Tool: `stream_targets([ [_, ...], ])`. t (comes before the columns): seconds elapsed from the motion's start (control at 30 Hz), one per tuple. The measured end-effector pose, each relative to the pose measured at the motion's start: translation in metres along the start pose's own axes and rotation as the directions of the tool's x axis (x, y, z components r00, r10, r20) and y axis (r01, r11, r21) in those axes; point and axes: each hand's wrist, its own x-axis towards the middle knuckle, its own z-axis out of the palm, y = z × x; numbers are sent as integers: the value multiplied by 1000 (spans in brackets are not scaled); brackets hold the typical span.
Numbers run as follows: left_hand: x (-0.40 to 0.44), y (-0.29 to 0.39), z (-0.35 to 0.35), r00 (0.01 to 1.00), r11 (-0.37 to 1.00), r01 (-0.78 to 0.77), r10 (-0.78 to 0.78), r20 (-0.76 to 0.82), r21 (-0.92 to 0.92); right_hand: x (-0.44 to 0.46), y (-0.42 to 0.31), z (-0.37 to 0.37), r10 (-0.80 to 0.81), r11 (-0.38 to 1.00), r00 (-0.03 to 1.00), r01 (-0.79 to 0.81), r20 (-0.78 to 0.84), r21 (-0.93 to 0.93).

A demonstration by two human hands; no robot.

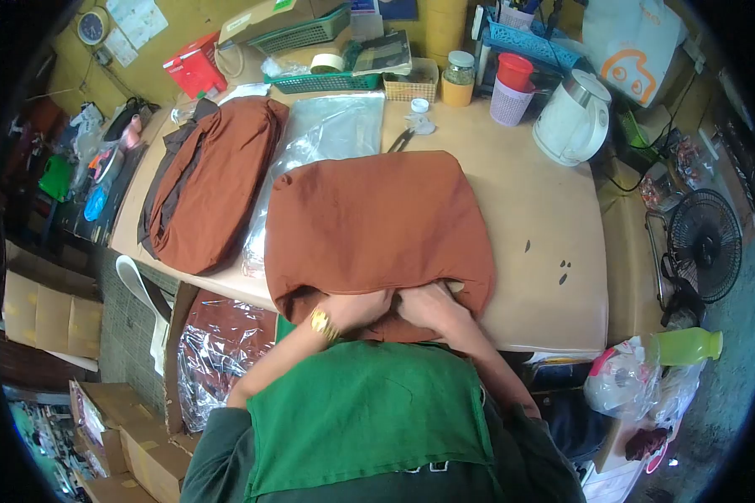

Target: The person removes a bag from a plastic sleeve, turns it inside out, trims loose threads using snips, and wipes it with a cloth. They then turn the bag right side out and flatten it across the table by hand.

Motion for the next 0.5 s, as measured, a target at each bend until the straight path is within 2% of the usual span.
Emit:
stream_targets([
  [0.03, -14, 7, -14, 999, 999, 33, -33, 16, -40, -8, -1, -13, -37, 994, 991, 49, -132, 93],
  [0.07, -22, 8, -35, 952, 968, 251, -245, 184, -11, -19, -5, -33, -58, 978, 963, 108, -264, 178],
  [0.1, -31, 9, -55, 833, 895, 436, -439, 338, 89, -26, -3, -52, 156, 967, 963, -104, -219, 232],
  [0.13, -47, -10, -64, 860, 919, 382, -394, 326, 103, -25, 3, -66, 363, 910, 918, -313, -159, 271],
  [0.17, -59, -23, -66, 884, 938, 328, -347, 314, 114, -23, 9, -67, 262, 960, 881, -195, -395, 203],
  [0.2, -53, -13, -73, 965, 977, 189, -204, 166, 103, -20, 14, -68, 135, 991, 786, -91, -604, 103],
  [0.3, -43, -5, -67, 931, 960, 227, -263, 252, 166, -2, 7, -75, 207, 973, 809, -112, -550, 202],
  [0.33, -42, -8, -64, 928, 954, 212, -265, 261, 213, 2, 9, -75, 161, 985, 860, -110, -484, 133],
  [0.37, -41, -7, -64, 930, 954, 209, -262, 259, 215, 6, 9, -78, 160, 985, 858, -109, -487, 131],
  [0.43, -39, -4, -63, 885, 938, 247, -321, 337, 244, 9, -2, -86, 53, 990, 905, -103, -421, -96],
  [0.47, -36, -2, -59, 884, 940, 242, -316, 344, 240, 4, -10, -90, 62, 989, 905, -111, -421, -93],
  [0.5, -30, 1, -54, 916, 955, 228, -276, 290, 191, -2, -28, -106, -110, 988, 969, 131, -219, 83],
])
